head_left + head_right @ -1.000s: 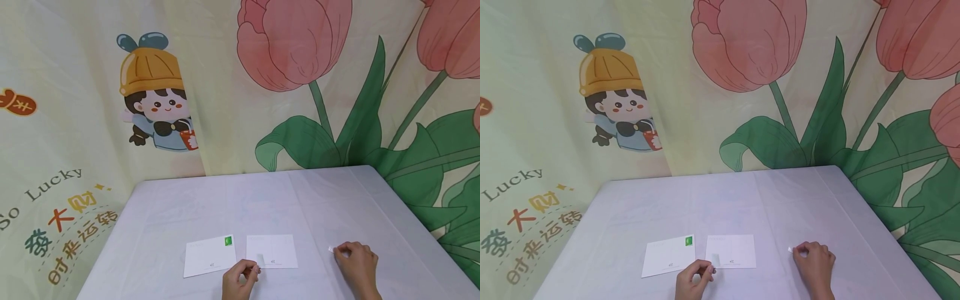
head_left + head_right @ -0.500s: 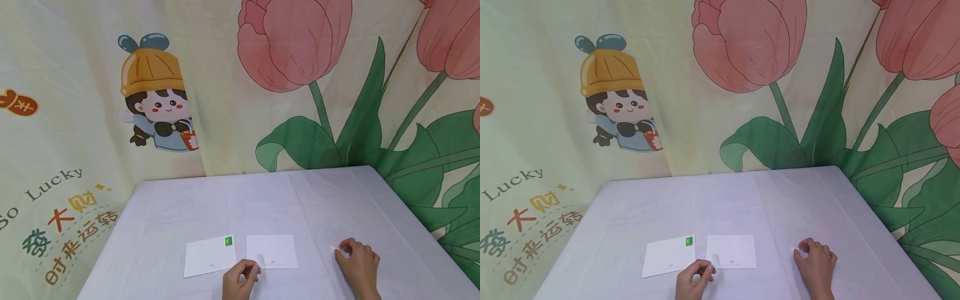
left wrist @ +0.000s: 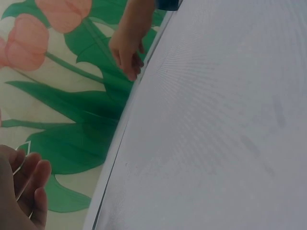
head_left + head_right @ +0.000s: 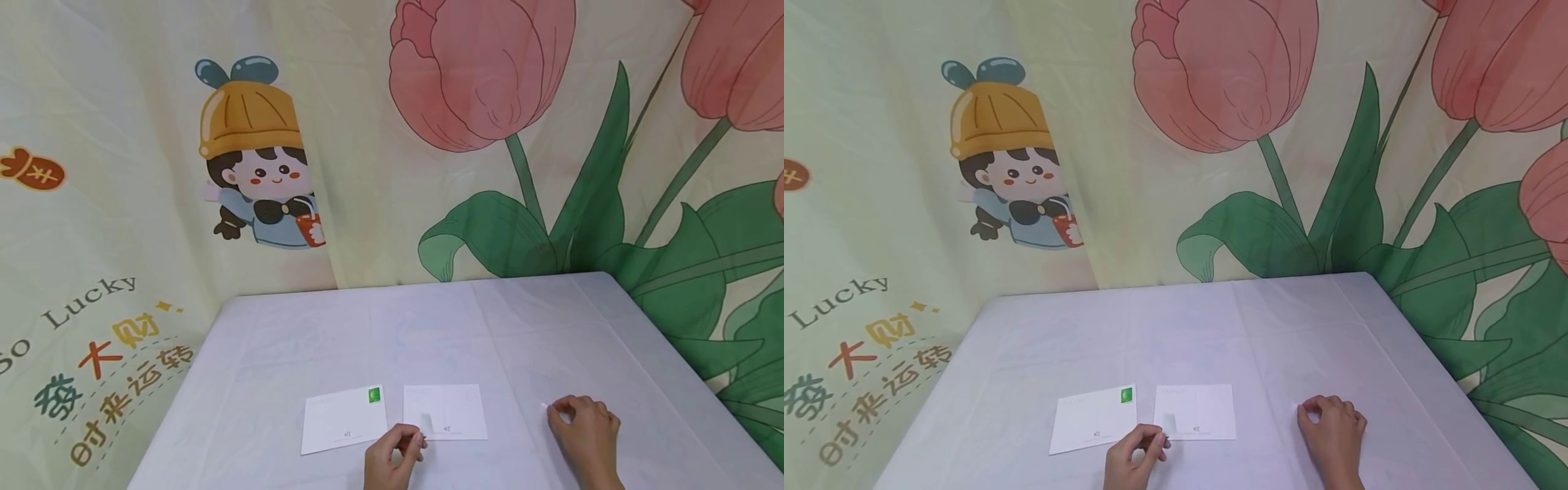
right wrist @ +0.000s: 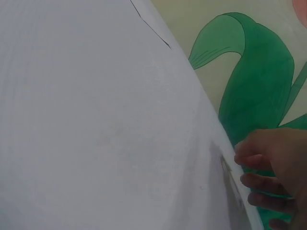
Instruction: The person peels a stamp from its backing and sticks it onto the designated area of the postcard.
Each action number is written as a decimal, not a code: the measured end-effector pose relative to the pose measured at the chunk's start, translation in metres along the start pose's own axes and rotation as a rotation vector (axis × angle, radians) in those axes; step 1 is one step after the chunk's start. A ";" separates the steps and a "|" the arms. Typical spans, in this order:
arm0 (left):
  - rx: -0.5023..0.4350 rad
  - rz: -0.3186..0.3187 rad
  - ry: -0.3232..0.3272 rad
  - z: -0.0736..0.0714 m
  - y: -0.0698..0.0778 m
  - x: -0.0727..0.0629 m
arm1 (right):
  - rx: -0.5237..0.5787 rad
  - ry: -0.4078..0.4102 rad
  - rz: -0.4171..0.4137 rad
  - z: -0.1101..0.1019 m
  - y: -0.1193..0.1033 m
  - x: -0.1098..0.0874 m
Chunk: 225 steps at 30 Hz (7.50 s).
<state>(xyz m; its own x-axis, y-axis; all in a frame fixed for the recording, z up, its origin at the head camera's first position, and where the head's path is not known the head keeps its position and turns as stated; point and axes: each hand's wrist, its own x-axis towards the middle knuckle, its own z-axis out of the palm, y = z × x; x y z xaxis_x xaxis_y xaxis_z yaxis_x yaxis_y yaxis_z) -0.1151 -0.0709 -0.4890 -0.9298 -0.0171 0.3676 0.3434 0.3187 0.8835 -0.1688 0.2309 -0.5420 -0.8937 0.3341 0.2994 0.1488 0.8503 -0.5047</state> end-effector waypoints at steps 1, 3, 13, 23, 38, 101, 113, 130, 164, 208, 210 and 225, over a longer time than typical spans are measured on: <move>-0.001 0.003 -0.001 0.000 0.000 0.000 | 0.011 0.006 -0.012 -0.001 -0.001 0.000; -0.002 0.008 -0.002 0.000 0.001 0.000 | 0.045 0.027 -0.052 -0.002 -0.004 -0.001; -0.020 0.035 -0.013 0.000 0.000 -0.001 | 0.339 0.104 -0.337 -0.005 -0.052 -0.007; -0.053 0.205 -0.003 0.002 -0.008 0.000 | 0.602 0.049 -0.536 0.005 -0.103 -0.024; -0.119 0.355 -0.025 0.001 -0.014 0.001 | 0.774 -0.097 -0.726 0.000 -0.145 -0.048; -0.448 -0.393 -0.040 0.004 -0.025 0.004 | 1.043 -0.618 -0.400 0.024 -0.128 -0.064; -0.423 -0.425 -0.205 -0.001 -0.015 0.034 | 1.000 -0.422 -0.315 0.018 -0.128 -0.056; 0.166 0.097 -0.096 0.069 -0.036 0.087 | 0.526 0.027 -0.022 0.025 -0.107 -0.015; 0.427 0.041 -0.065 0.104 -0.068 0.087 | 0.234 -0.016 0.037 0.066 -0.086 -0.007; 0.521 0.036 -0.004 0.111 -0.070 0.085 | 0.228 -0.005 0.027 0.070 -0.082 -0.009; 0.518 0.033 0.001 0.111 -0.070 0.085 | 0.229 0.003 0.022 0.070 -0.082 -0.009; 0.483 -0.012 0.033 0.112 -0.071 0.089 | 0.214 -0.022 0.033 0.069 -0.083 -0.008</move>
<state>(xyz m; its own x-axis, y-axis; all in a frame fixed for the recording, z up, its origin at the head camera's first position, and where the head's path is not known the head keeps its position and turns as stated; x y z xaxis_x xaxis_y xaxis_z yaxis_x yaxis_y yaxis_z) -0.2369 0.0113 -0.5517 -0.9262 -0.0508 0.3736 0.2245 0.7218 0.6547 -0.2034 0.1295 -0.5585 -0.8992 0.3493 0.2636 0.0869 0.7329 -0.6747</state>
